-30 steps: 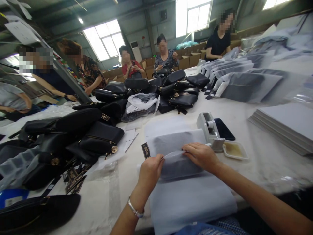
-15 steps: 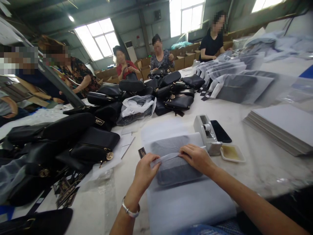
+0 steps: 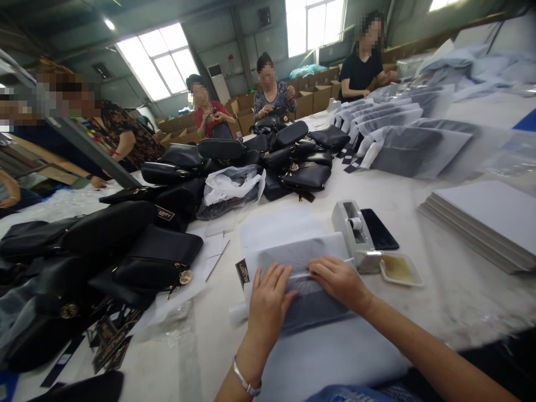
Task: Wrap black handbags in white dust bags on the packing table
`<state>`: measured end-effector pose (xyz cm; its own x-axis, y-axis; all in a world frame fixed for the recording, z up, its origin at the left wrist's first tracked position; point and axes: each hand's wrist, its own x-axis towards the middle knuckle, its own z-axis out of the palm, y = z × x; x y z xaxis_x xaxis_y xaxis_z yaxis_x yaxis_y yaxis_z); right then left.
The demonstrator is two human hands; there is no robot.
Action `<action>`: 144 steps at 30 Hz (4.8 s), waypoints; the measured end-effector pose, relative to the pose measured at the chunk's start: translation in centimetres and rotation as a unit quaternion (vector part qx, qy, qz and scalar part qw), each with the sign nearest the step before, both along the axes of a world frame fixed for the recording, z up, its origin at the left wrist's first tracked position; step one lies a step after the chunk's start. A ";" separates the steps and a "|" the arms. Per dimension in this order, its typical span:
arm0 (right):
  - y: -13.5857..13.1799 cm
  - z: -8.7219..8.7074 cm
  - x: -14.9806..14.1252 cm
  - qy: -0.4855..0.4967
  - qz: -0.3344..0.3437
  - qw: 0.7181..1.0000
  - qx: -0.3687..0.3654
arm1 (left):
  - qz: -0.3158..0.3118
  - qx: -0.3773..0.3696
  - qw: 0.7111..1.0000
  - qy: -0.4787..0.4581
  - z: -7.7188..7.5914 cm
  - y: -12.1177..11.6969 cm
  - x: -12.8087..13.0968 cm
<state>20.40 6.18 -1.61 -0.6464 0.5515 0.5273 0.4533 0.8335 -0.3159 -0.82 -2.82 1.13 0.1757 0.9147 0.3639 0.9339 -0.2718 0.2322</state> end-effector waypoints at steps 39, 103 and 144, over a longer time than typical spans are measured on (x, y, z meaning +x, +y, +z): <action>3.0 1.5 6.3 0.111 -0.282 0.953 0.026 | 0.010 -0.023 0.997 0.078 -2.7 0.0 2.9; 9.6 7.5 -1.4 -0.419 0.116 0.900 -0.015 | 0.021 -0.032 0.997 0.063 -2.9 -0.1 2.8; -3.2 -2.0 9.8 0.394 -0.318 0.729 -0.461 | 0.002 -0.037 0.997 0.063 -2.0 0.0 2.5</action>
